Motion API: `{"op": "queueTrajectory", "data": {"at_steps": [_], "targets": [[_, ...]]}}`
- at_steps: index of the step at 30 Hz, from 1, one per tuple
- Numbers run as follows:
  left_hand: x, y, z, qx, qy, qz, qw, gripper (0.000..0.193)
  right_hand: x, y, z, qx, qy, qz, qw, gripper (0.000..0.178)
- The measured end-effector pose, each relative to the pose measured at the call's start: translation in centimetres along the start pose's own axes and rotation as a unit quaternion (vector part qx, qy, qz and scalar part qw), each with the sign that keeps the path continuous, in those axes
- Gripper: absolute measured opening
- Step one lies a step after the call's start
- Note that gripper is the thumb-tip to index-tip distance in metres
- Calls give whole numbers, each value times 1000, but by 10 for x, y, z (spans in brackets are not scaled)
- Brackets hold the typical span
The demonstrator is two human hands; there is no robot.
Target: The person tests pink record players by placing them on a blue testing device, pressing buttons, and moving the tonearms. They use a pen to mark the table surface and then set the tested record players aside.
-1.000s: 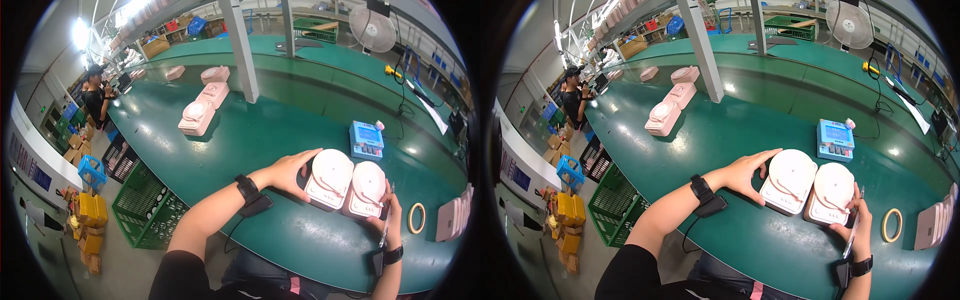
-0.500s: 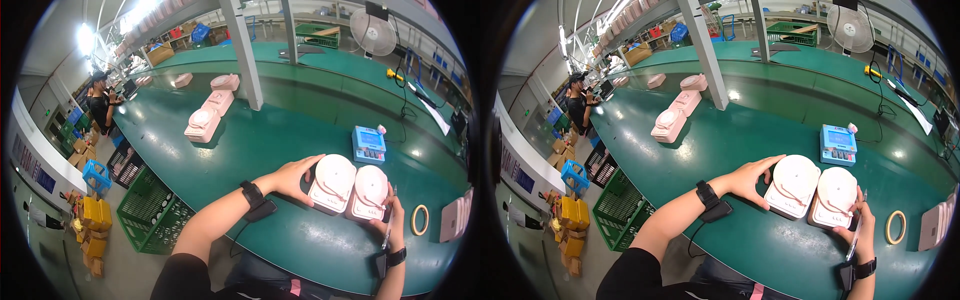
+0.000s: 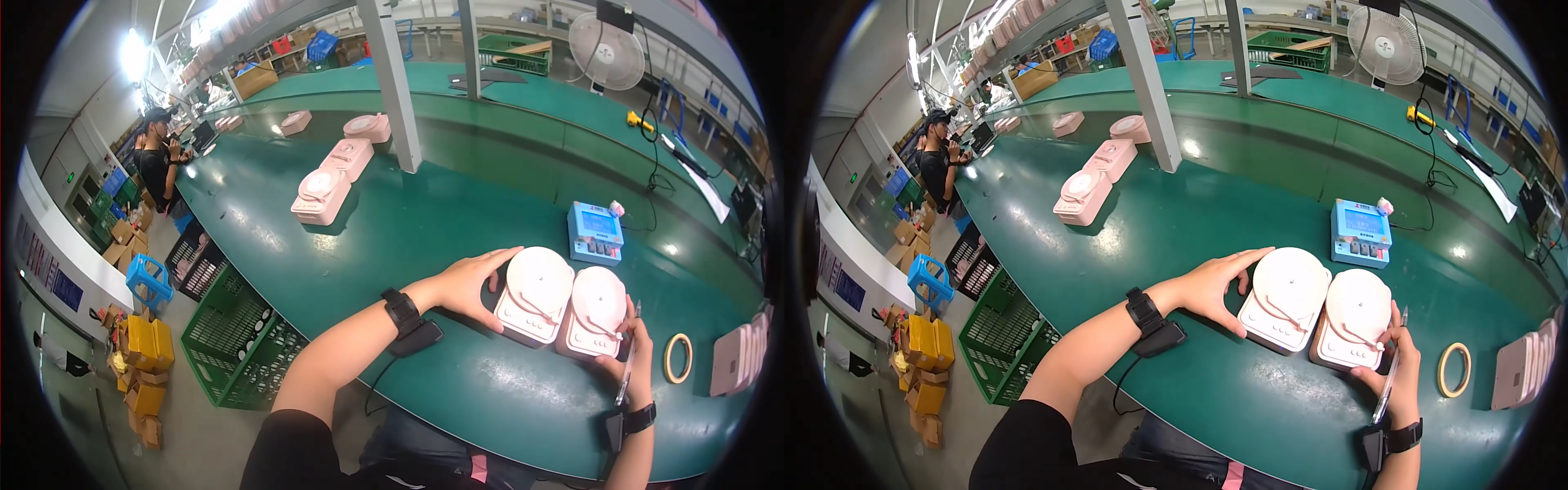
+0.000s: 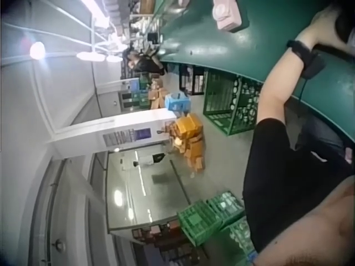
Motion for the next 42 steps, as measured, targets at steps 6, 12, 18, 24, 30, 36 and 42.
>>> {"op": "queueTrajectory", "data": {"at_steps": [6, 12, 18, 24, 30, 36, 42], "targets": [[0, -1, -2, 1, -15, -17, 1000, 128, 0, -1, 0, -6, 12, -11, 1000, 61], [-1, 0, 4, 4, -13, -10, 1000, 128, -3, -3, -5, -4, -9, -21, 1000, 62], [0, 3, -1, -5, -6, 5, 1000, 128, -2, 0, 0, -3, 23, -5, 1000, 63], [0, -4, 1, 1, -12, -8, 1000, 128, 4, 0, 4, 5, 31, 3, 1000, 63], [-1, 3, 1, 9, -10, -12, 1000, 128, -1, 3, -3, -2, 17, -6, 1000, 63], [-2, 0, 0, 0, -2, -6, 1000, 128, -1, -2, -2, -8, -7, -1, 1000, 63], [-3, -1, 4, -1, -8, -1, 1000, 129, 0, -2, -5, -15, 12, -1, 1000, 65]]}}
Point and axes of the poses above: each hand's wrist, its own y-axis towards the middle knuckle, its own z-axis out of the palm, x = y × z, the point moved 9 cm from there along y, towards the middle knuckle, and after that the axes turned 9 degrees about z, right-handed, at the moved point
